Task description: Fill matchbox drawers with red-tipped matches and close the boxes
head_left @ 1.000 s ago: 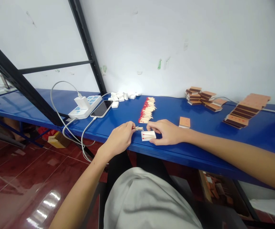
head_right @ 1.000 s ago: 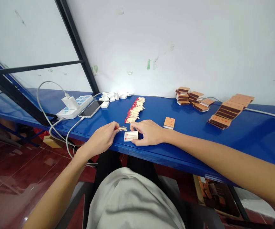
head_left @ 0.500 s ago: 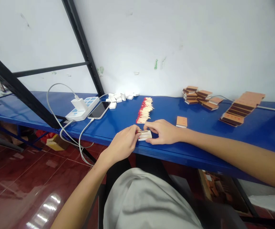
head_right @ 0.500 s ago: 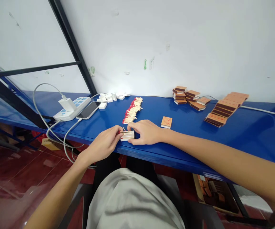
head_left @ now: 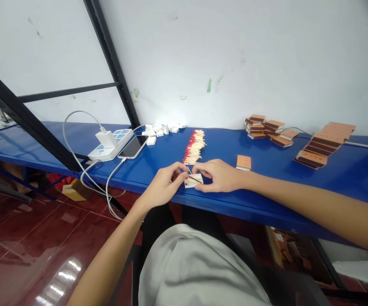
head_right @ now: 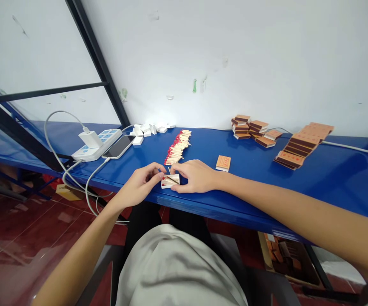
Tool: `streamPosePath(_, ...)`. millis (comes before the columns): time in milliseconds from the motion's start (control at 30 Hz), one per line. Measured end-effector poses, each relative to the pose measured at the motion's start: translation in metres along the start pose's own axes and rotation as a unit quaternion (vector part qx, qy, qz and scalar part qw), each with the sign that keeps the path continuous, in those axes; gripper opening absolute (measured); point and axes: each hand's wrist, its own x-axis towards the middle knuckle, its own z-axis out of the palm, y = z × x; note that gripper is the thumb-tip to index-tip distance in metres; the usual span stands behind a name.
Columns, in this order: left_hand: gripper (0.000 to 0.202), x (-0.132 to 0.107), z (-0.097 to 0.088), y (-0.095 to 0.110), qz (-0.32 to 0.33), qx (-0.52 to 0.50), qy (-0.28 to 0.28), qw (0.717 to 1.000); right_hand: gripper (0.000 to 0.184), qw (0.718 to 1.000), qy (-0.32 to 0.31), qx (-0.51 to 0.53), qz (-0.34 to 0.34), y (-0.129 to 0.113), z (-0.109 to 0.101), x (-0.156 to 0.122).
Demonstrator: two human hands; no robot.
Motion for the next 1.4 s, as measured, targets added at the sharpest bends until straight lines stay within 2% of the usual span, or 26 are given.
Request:
streamPosePath(133,0.023,0.001,0.0,-0.01,0.039,0.052,0.046,0.997,0.031,1.0,-0.004,0.0,0.0,0.001,0.0,0.0)
streamPosePath(233,0.038,0.0,0.003,-0.01,0.075,0.139,0.02,0.987,0.034,1.0,-0.002,0.001,-0.004,0.001,0.0,-0.001)
streamPosePath(367,0.049,-0.002,0.008,-0.006,0.082,0.22,-0.014,0.972,0.031,1.0,0.002,0.006,-0.015,0.001,0.0,-0.001)
streamPosePath(533,0.042,-0.002,0.009,-0.006,0.084,0.229,0.001,0.97,0.028,1.0,0.005,0.009,-0.02,0.0,0.0,-0.002)
streamPosePath(733,0.026,-0.001,-0.001,-0.008,0.09,0.234,-0.001,0.968,0.027,1.0,-0.002,0.006,-0.014,-0.001,-0.001,-0.002)
streamPosePath(1000,0.024,-0.003,-0.018,-0.008,0.036,0.266,0.001,0.963,0.028,1.0,-0.006,0.014,-0.001,-0.002,-0.003,-0.001)
streamPosePath(1133,0.029,-0.005,-0.024,-0.009,0.005,0.273,0.006,0.962,0.027,1.0,-0.011,0.016,0.001,-0.004,-0.004,-0.001)
streamPosePath(1233,0.029,-0.006,-0.023,-0.011,0.0,0.293,0.014,0.956,0.027,1.0,-0.008,0.013,0.001,-0.004,-0.004,-0.001)
streamPosePath(1400,0.024,-0.006,-0.013,-0.013,0.035,0.309,0.006,0.95,0.027,1.0,-0.006,0.01,-0.004,-0.001,-0.002,-0.001)
